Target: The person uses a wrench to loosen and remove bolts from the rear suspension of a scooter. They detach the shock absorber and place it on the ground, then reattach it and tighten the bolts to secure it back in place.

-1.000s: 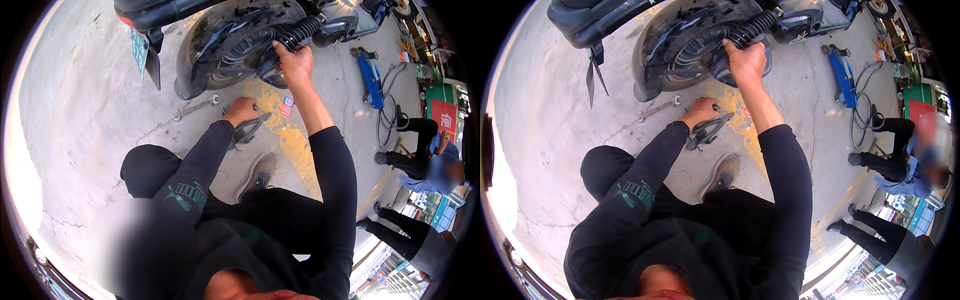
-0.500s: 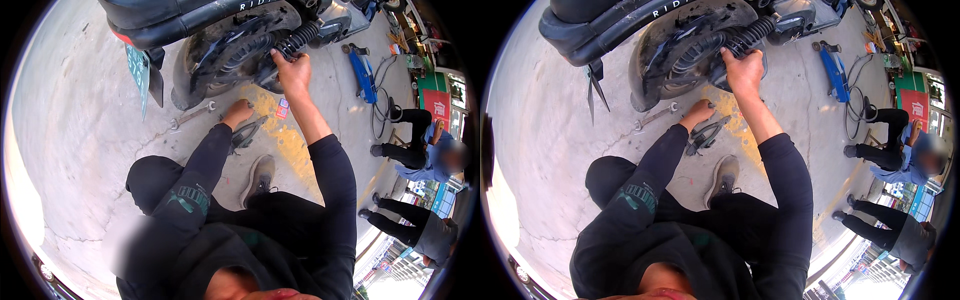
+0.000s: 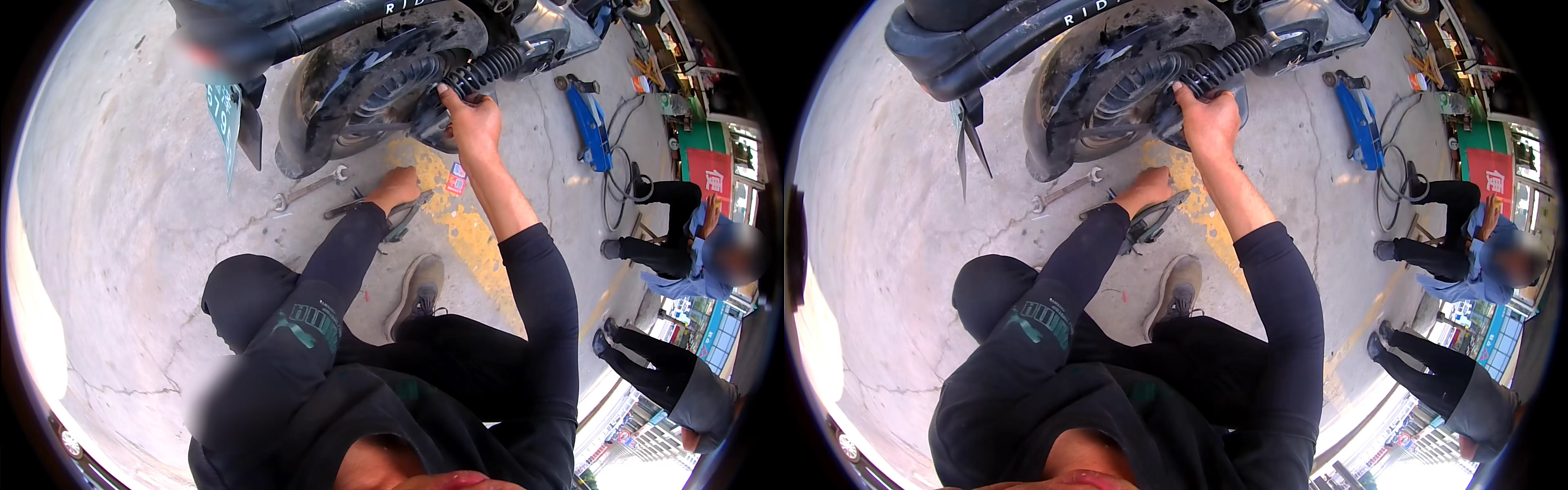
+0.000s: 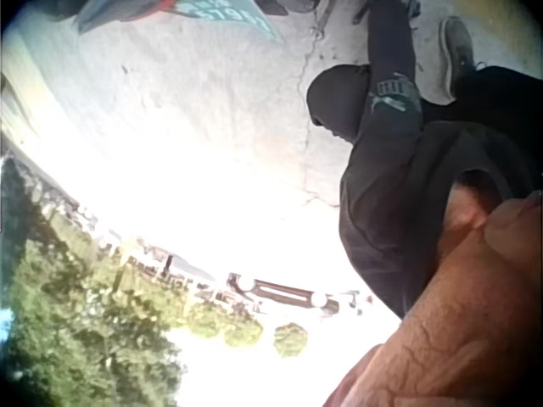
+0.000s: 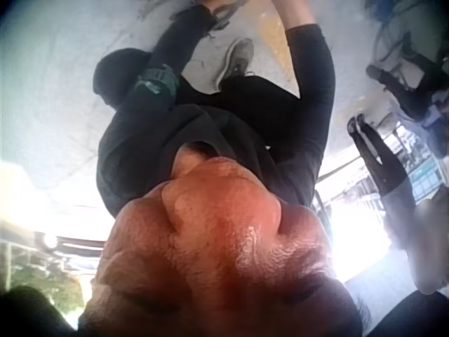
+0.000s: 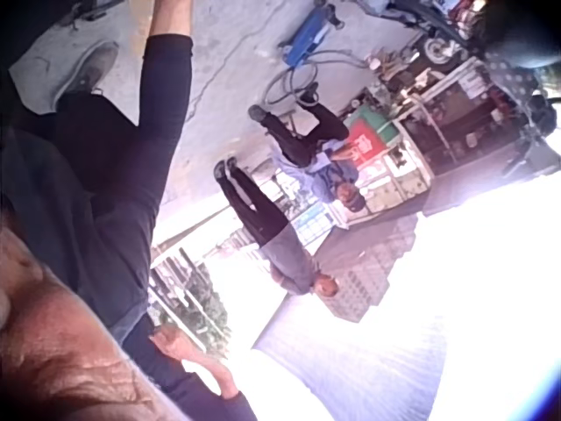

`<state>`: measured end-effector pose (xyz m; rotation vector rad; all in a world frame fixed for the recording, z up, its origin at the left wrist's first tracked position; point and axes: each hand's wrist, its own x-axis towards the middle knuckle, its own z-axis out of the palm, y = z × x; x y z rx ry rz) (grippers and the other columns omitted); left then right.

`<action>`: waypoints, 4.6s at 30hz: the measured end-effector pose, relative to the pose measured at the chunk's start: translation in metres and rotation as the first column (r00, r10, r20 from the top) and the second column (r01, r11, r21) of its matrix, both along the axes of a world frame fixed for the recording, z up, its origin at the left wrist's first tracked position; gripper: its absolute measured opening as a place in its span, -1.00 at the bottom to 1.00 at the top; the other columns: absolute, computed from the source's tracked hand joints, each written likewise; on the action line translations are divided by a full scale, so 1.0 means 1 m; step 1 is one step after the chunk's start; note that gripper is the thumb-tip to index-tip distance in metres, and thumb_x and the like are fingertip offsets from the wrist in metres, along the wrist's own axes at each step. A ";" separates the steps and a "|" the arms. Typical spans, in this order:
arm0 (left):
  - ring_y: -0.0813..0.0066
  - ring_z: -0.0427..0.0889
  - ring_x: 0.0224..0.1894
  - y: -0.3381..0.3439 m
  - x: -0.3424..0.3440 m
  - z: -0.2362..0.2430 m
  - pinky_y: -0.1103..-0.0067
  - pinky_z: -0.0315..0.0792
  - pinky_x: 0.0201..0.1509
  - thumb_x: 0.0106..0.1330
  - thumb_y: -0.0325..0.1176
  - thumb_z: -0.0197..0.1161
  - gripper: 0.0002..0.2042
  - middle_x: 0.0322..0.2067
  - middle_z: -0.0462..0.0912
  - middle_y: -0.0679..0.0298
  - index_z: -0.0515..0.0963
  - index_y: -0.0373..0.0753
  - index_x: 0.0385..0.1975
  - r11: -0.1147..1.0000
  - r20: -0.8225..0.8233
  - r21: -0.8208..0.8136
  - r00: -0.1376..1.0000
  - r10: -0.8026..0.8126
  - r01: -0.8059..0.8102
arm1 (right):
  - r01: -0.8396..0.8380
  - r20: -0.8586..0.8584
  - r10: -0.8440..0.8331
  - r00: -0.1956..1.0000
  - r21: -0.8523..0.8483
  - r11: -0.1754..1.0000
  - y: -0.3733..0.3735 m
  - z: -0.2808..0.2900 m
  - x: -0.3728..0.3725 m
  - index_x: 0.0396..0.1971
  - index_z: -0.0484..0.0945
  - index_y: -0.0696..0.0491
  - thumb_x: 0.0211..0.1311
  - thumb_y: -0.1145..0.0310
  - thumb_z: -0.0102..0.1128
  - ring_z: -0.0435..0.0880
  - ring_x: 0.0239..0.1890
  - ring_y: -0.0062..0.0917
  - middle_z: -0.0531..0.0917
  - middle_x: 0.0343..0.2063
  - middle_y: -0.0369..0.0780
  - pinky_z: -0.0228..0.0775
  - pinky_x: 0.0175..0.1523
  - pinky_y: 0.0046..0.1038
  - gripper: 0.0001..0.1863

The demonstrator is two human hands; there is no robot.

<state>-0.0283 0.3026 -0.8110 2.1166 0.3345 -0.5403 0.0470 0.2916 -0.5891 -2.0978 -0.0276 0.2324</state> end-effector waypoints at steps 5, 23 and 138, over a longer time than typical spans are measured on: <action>0.05 0.59 0.05 0.001 -0.004 -0.020 0.30 0.46 0.11 0.12 -0.28 0.23 -0.59 -0.04 0.64 0.01 0.55 -0.21 0.01 0.996 -0.021 -0.030 0.996 -0.087 0.086 | -0.118 -0.040 0.116 0.992 -0.042 0.992 0.000 -0.002 0.011 -0.46 0.53 0.17 0.02 0.16 0.50 0.46 -0.70 -0.64 0.64 -0.56 -0.23 0.21 -0.63 -0.56 -0.61; 0.15 0.66 -0.04 0.032 -0.007 -0.037 0.40 0.51 0.08 -0.01 -0.18 0.39 -0.66 -0.16 0.72 0.15 0.69 -0.14 -0.21 0.990 0.072 -0.065 0.989 0.131 -0.126 | -0.186 -0.260 0.226 0.939 0.169 0.968 -0.121 -0.022 -0.063 0.02 0.30 0.29 0.19 0.21 0.39 0.37 -0.58 -0.81 0.63 -0.38 -0.26 0.16 -0.54 -0.71 -0.39; 0.02 0.47 0.15 -0.055 -0.082 0.132 0.29 0.46 0.10 0.23 -0.33 0.28 -0.59 0.20 0.32 0.02 0.41 -0.28 0.06 0.954 0.205 0.169 0.938 -0.280 0.248 | -0.171 0.389 0.329 0.860 -0.388 0.905 -0.222 -0.245 0.030 -0.07 0.53 0.12 0.13 0.53 0.18 0.59 -0.09 -0.17 0.58 -0.14 -0.08 0.47 0.00 -0.25 -0.69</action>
